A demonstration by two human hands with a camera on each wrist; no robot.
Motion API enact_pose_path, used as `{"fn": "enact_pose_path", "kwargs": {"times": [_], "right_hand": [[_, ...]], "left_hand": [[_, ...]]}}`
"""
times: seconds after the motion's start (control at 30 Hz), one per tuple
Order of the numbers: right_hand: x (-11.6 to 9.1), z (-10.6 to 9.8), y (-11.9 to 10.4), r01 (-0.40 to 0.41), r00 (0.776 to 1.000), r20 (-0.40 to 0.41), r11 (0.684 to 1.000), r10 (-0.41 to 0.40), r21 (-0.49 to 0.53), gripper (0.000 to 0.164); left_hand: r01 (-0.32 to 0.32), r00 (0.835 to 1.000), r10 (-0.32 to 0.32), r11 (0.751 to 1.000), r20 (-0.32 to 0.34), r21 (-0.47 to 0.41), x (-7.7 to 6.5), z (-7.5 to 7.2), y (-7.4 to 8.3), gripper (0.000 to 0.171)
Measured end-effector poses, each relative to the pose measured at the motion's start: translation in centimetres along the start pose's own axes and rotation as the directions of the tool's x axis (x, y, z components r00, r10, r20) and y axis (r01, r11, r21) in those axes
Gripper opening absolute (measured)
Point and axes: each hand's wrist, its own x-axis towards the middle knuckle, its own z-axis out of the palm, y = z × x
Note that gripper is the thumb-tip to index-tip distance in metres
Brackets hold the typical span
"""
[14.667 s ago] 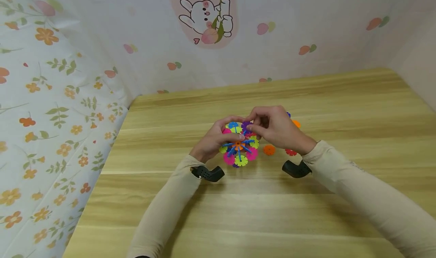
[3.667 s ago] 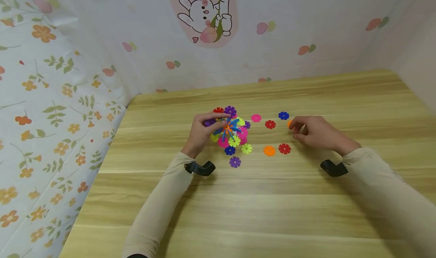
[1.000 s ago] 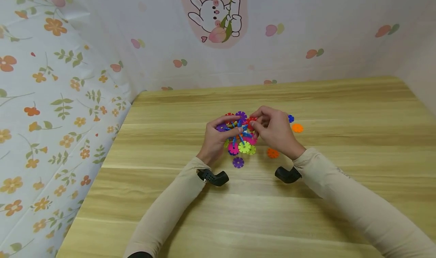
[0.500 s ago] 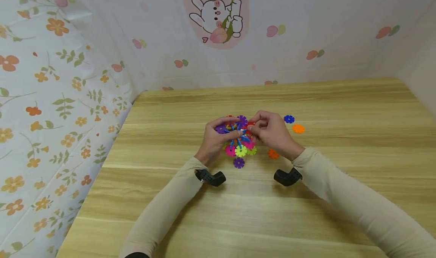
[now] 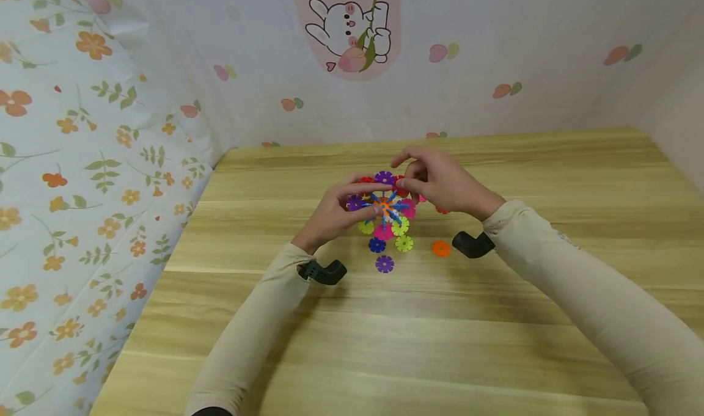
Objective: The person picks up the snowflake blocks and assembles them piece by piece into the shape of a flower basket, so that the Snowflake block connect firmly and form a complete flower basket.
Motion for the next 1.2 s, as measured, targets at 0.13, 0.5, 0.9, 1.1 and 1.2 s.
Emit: {"fn": "enact_pose_path", "kwargs": {"times": [0.13, 0.5, 0.9, 1.1, 1.2], "right_hand": [[1.2, -0.2, -0.5, 0.034, 0.999, 0.034, 0.999, -0.034, -0.006, 0.028], [-0.6, 1.6, 0.4, -0.043, 0.991, -0.129, 0.997, 0.035, -0.063, 0.016], [-3.9, 9.0, 0.8, 0.161, 0.963, 0.267, 0.885, -0.044, -0.437, 0.025], [-4.1, 10.4, 1.0, 0.188, 0.966, 0.243, 0.880, -0.086, -0.436, 0.015], [-4.0, 10.7, 0.9, 0.188, 0.966, 0.240, 0.893, -0.094, -0.408, 0.017]], "left_hand": [[0.002, 1.000, -0.002, 1.000, -0.021, -0.010, -0.3, -0.3, 0.0, 0.042], [0.013, 0.969, -0.049, 0.988, -0.240, -0.152, -0.5, -0.9, -0.5, 0.033], [0.056, 0.940, -0.114, 0.981, -0.321, -0.184, -0.4, -0.6, -0.6, 0.028], [0.077, 0.946, -0.127, 0.982, -0.299, -0.175, -0.6, -0.4, -0.7, 0.030], [0.077, 0.950, -0.133, 0.977, -0.283, -0.200, -0.7, -0.4, -0.9, 0.031]]}}
